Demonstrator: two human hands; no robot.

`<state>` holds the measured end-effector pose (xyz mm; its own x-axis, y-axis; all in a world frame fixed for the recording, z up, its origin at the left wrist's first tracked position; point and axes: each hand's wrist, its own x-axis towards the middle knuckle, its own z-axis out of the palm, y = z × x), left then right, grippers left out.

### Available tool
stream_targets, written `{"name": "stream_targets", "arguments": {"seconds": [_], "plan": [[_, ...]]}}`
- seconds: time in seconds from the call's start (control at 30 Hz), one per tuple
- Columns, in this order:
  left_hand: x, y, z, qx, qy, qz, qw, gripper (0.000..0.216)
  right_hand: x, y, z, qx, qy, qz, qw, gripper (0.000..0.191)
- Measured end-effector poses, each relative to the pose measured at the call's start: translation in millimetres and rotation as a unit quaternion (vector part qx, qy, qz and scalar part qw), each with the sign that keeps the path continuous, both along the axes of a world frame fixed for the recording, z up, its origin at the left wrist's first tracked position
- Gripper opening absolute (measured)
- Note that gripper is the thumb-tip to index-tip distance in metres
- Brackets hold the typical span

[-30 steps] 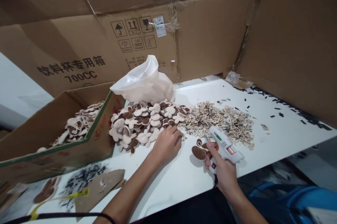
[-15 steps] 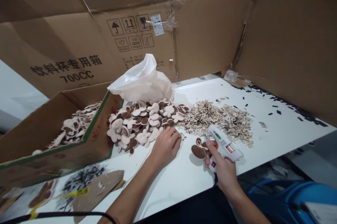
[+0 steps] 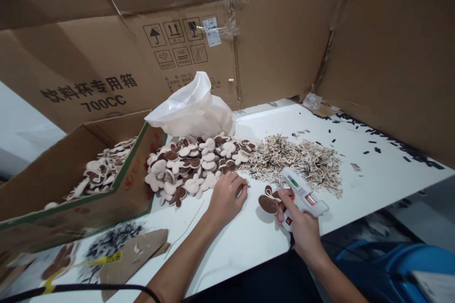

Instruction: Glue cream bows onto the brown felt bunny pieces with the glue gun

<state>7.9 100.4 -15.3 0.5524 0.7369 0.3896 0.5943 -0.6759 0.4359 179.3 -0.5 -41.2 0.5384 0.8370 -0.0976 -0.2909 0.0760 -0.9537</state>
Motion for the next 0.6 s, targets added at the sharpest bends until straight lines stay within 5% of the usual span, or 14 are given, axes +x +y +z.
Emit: {"name": "stream_targets", "arguments": {"seconds": [0.17, 0.37, 0.47, 0.6], "plan": [[3, -8, 8.5, -0.111, -0.115, 0.028, 0.987, 0.013, 0, 0, -1.2, -0.005, 0.009, -0.001, 1.0, 0.044], [9, -14, 12.9, -0.36, -0.297, -0.03, 0.884, 0.022, -1, 1, 1.6, -0.008, 0.001, -0.011, 1.0, 0.046], [9, -16, 14.6, -0.386, -0.323, -0.05, 0.863, 0.026, -1, 0, 2.8, -0.011, 0.003, -0.007, 1.0, 0.043], [8, -18, 16.9, -0.366, -0.321, -0.056, 0.872, 0.029, 0, 0, 4.1, -0.012, -0.008, -0.004, 1.0, 0.042]]}}
